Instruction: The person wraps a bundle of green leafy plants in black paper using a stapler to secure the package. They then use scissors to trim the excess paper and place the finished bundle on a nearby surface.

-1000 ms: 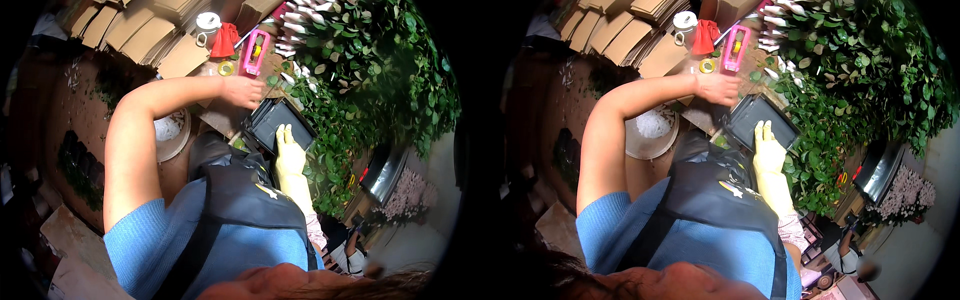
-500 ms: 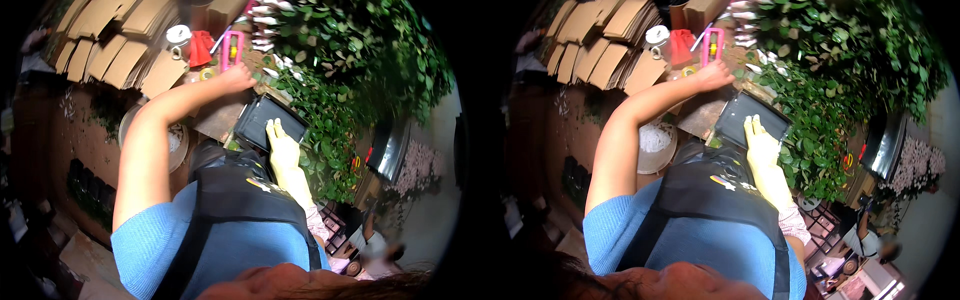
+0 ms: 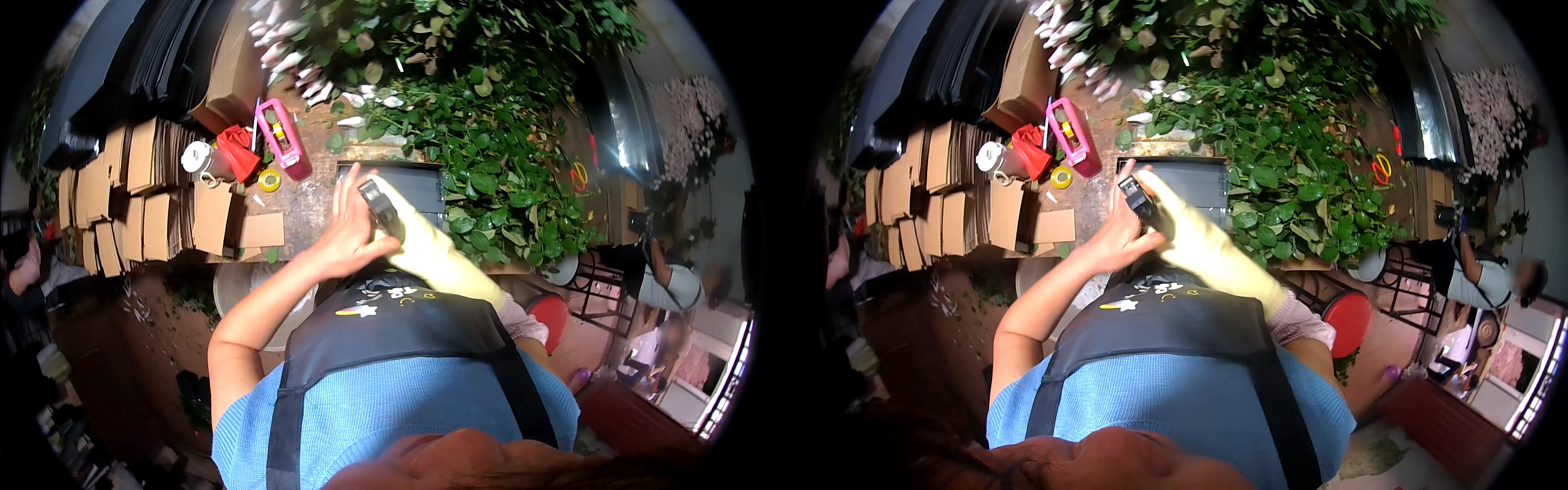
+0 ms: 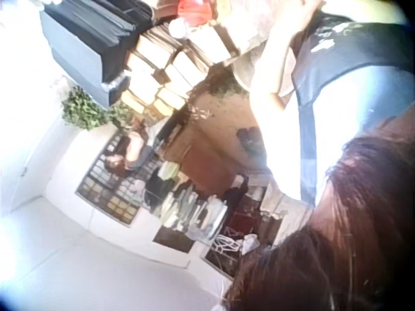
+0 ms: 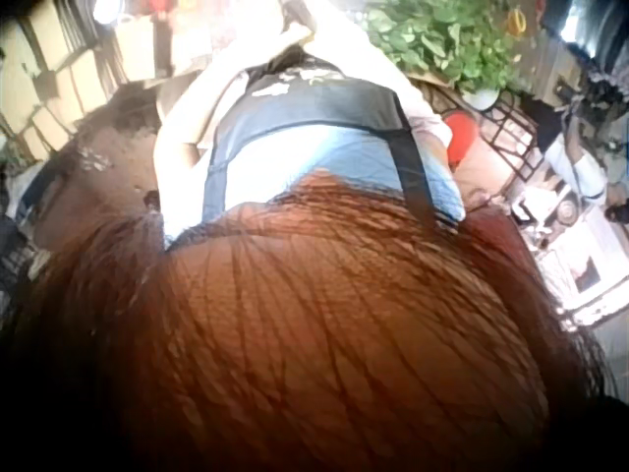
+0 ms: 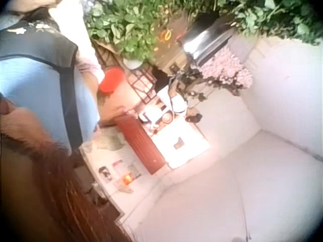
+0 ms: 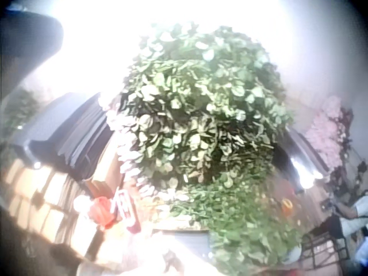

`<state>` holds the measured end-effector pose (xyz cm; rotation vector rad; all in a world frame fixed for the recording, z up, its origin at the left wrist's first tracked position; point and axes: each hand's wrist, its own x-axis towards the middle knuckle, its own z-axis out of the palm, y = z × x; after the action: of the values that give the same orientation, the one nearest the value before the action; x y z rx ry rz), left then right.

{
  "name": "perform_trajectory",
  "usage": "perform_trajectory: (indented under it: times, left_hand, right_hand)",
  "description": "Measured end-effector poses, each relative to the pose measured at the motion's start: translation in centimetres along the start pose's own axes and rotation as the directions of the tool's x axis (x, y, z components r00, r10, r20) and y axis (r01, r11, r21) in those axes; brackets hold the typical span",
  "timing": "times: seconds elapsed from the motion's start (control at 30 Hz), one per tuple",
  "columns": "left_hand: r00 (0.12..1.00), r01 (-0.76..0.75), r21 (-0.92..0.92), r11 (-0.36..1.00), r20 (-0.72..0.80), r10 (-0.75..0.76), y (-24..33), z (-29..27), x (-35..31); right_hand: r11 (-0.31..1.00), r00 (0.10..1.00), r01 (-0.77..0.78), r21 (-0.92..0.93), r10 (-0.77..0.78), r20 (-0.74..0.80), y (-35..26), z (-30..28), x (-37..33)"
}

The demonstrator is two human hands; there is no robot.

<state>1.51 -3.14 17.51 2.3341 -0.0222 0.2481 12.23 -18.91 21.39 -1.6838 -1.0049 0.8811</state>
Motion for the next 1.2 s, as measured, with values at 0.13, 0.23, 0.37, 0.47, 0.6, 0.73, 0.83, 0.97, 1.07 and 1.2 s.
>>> perform_trajectory:
  times: [0.13,0.23,0.37,0.47,0.6,0.73,0.83,0.97,1.07,1.2]
  left_hand:
    - [0.929,-0.326,0.208,0.922,0.251,0.271,-4.5,1.9,4.3]
    - [0.898,-0.381,0.262,0.887,0.333,0.287,-4.5,3.2,5.4]
    - [0.882,-0.390,0.336,0.857,0.404,0.243,-5.2,4.2,4.9]
    - [0.863,-0.411,0.365,0.835,0.450,0.229,-4.8,4.1,4.9]
    - [0.861,-0.434,0.378,0.818,0.442,0.252,-5.0,4.4,5.0]
    - [0.859,-0.444,0.375,0.813,0.438,0.267,-5.0,4.5,5.0]
    - [0.859,-0.444,0.362,0.820,0.433,0.273,-4.9,4.4,4.8]
    - [0.860,-0.448,0.380,0.809,0.430,0.274,-5.2,4.8,5.0]
    - [0.877,-0.415,0.346,0.841,0.399,0.268,-5.4,4.8,4.5]
    - [0.940,0.185,-0.261,0.947,0.329,-0.093,-1.3,3.5,2.4]
  right_hand:
    - [0.934,0.895,-0.356,-0.044,0.327,-0.305,9.2,-3.2,-5.7]
    - [0.947,0.746,-0.259,0.191,0.322,-0.584,13.7,-4.8,-7.3]
    - [0.869,0.762,0.042,0.493,0.292,-0.578,11.4,-5.5,-8.6]
    - [0.733,0.729,-0.564,0.380,0.658,-0.188,6.5,-6.0,-11.0]
    - [0.390,0.644,-0.734,-0.555,0.659,-0.388,4.3,-5.3,-10.7]
    - [0.497,0.692,-0.697,-0.517,0.655,-0.303,3.4,-4.7,-10.0]
    - [0.681,0.757,-0.653,-0.331,0.593,-0.275,6.4,-5.3,-11.3]
    - [0.544,0.690,-0.718,-0.435,0.638,-0.341,8.2,-3.8,-10.5]
    - [0.506,0.601,-0.789,-0.349,0.754,-0.267,4.7,-5.3,-9.6]
    - [0.522,0.689,-0.723,-0.452,0.589,-0.423,2.9,-7.1,-10.1]
